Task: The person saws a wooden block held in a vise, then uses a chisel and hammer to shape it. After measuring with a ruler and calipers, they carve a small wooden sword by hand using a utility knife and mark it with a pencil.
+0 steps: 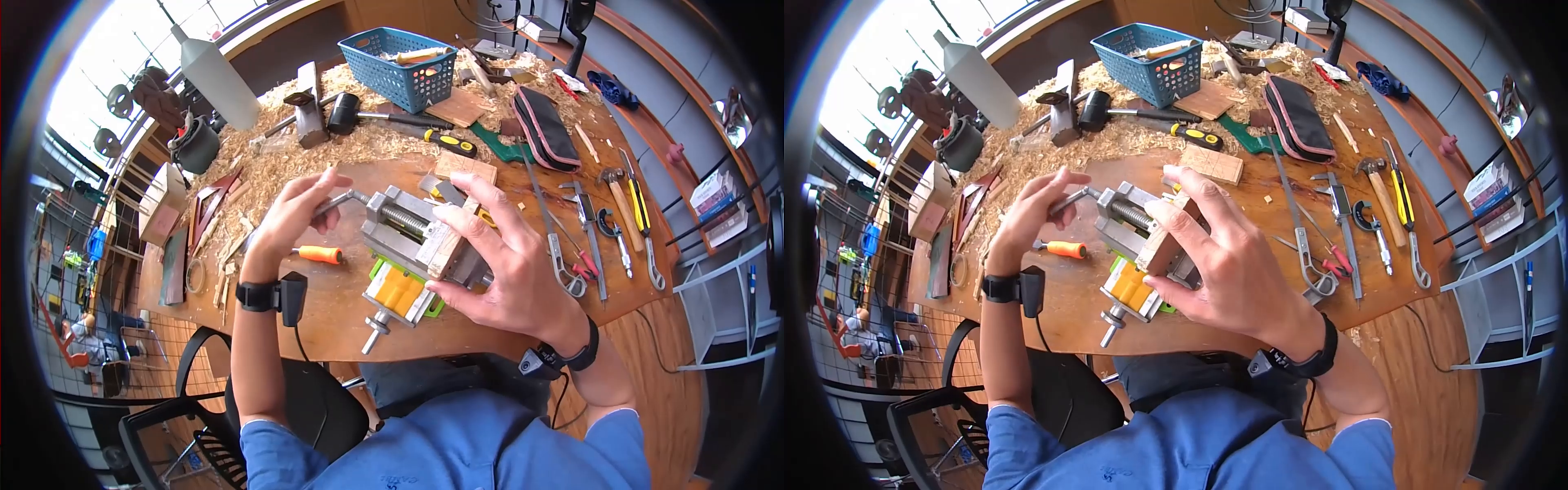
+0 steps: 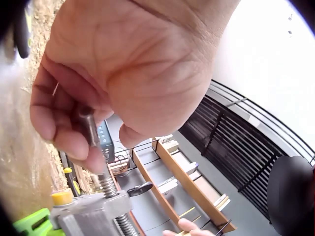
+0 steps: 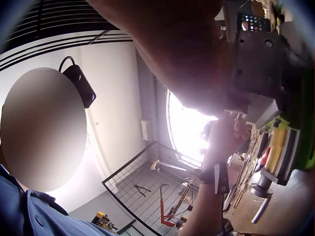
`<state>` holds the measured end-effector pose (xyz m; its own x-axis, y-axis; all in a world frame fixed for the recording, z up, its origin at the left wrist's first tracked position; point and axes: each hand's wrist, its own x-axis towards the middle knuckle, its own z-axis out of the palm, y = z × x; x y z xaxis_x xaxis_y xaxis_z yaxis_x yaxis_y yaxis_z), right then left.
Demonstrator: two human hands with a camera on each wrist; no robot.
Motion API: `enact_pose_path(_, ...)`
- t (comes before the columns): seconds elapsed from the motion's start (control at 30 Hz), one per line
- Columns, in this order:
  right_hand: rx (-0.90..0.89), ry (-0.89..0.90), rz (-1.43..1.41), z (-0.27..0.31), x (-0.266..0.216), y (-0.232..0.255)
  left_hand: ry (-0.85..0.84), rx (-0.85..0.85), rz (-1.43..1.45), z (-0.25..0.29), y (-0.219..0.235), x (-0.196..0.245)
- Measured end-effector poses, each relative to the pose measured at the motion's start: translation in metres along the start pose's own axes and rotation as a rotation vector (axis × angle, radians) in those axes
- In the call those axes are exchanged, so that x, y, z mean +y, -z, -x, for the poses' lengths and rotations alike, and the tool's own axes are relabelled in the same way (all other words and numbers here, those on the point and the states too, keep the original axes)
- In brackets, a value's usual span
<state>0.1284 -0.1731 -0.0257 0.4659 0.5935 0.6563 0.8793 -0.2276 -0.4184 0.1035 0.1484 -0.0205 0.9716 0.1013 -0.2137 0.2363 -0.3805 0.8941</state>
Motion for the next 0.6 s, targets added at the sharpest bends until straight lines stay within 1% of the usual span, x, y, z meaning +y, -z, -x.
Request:
enact_pose_path(0.07,0.004,-0.006,-0.039,-0.003,-0.001,0.000,-0.035,0.100,0.170,0.008,0.006,0.003)
enact_pose_path(0.1,0.033,-0.009,-0.057,-0.005,-0.002,0.002,-0.042,0.114,0.232,0.009,0.012,0.000)
enact_pose_path(0.13,0.062,-0.011,-0.074,-0.008,-0.004,0.004,-0.044,0.115,0.234,0.011,0.010,0.003)
enact_pose_path(0.17,0.060,-0.008,-0.071,-0.012,-0.007,0.007,-0.111,0.217,0.219,0.015,0.004,0.007)
enact_pose_path(0.2,0.106,-0.024,-0.093,-0.015,-0.010,0.012,-0.180,0.319,0.202,0.018,0.000,0.008)
enact_pose_path(0.23,0.155,-0.039,-0.111,-0.017,-0.012,0.016,-0.235,0.318,0.175,0.020,0.000,0.006)
enact_pose_path(0.27,0.159,-0.035,-0.100,-0.018,-0.012,0.019,-0.272,0.336,0.154,0.025,-0.006,0.008)
enact_pose_path(0.33,0.181,-0.145,-0.217,-0.019,-0.010,0.026,-0.367,0.368,0.058,0.031,-0.017,0.005)
enact_pose_path(0.4,0.202,-0.227,-0.330,-0.019,-0.005,0.032,-0.381,0.373,-0.020,0.046,-0.035,0.014)
enact_pose_path(0.47,-0.019,-0.694,-0.923,-0.020,0.002,0.042,-0.501,0.353,-0.216,0.063,-0.059,0.024)
enact_pose_path(0.5,-0.079,-0.680,-0.935,-0.018,0.011,0.042,-0.550,0.360,-0.366,0.073,-0.073,0.032)
enact_pose_path(0.53,-0.080,-0.681,-0.932,-0.016,0.018,0.040,-0.595,0.368,-0.516,0.080,-0.089,0.038)
enact_pose_path(0.6,-0.151,-0.692,-1.036,-0.015,0.029,0.034,-0.576,0.371,-0.614,0.089,-0.120,0.043)
